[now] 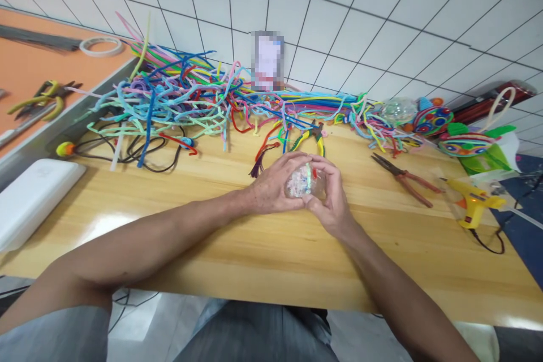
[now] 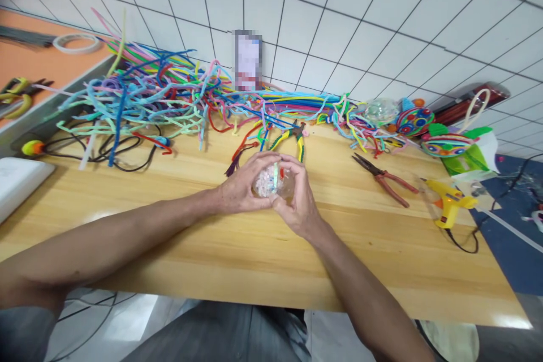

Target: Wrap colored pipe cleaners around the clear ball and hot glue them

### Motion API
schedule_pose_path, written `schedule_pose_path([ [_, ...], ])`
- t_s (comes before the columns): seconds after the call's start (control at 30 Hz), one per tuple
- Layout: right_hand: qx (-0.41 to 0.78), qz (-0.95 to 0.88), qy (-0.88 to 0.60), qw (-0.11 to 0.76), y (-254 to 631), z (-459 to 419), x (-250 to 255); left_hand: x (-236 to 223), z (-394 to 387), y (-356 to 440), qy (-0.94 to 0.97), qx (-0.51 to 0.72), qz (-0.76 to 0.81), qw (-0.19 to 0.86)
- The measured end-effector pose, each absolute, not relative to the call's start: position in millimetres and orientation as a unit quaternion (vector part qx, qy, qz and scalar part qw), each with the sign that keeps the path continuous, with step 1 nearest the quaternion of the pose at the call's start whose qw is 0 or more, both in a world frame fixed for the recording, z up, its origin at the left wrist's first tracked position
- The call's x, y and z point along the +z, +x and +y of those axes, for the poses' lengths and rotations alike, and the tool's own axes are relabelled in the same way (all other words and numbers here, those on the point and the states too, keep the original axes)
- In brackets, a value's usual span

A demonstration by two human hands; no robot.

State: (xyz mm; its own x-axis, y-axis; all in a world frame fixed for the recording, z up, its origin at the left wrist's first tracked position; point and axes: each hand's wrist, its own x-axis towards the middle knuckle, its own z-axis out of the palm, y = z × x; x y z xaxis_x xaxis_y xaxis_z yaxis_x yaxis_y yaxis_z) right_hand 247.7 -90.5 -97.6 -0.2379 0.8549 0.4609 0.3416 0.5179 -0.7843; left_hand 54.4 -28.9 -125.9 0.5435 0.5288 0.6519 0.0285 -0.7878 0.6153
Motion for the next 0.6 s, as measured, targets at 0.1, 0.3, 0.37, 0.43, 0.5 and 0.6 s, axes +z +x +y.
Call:
schedule_pose_path([
  [0.1,0.279,-0.729,-0.407,0.474,244.6,-92.3,-99.4,-126.5,-32.2,55.8,0.832,0.445,0.19,0.272],
  [0.3,0.264,-0.736,-0.401,0.478,241.7,-94.4,-101.5,-125.4,-36.7,55.4,0.836,0.449,0.216,0.232],
  [0.37,0.258,-0.738,-0.405,0.474,243.2,-93.8,-101.6,-123.6,-35.8,54.2,0.841,0.442,0.206,0.234],
  [0.43,0.257,-0.737,-0.412,0.47,245.2,-93.0,-101.0,-120.8,-34.5,52.9,0.845,0.437,0.19,0.24],
  [0.5,0.269,-0.733,-0.417,0.465,247.6,-91.8,-98.3,-117.5,-33.6,51.5,0.845,0.438,0.177,0.25],
  [0.6,0.33,-0.715,-0.423,0.449,253.8,-87.9,-87.9,-113.5,-33.9,49.3,0.842,0.433,0.18,0.267],
])
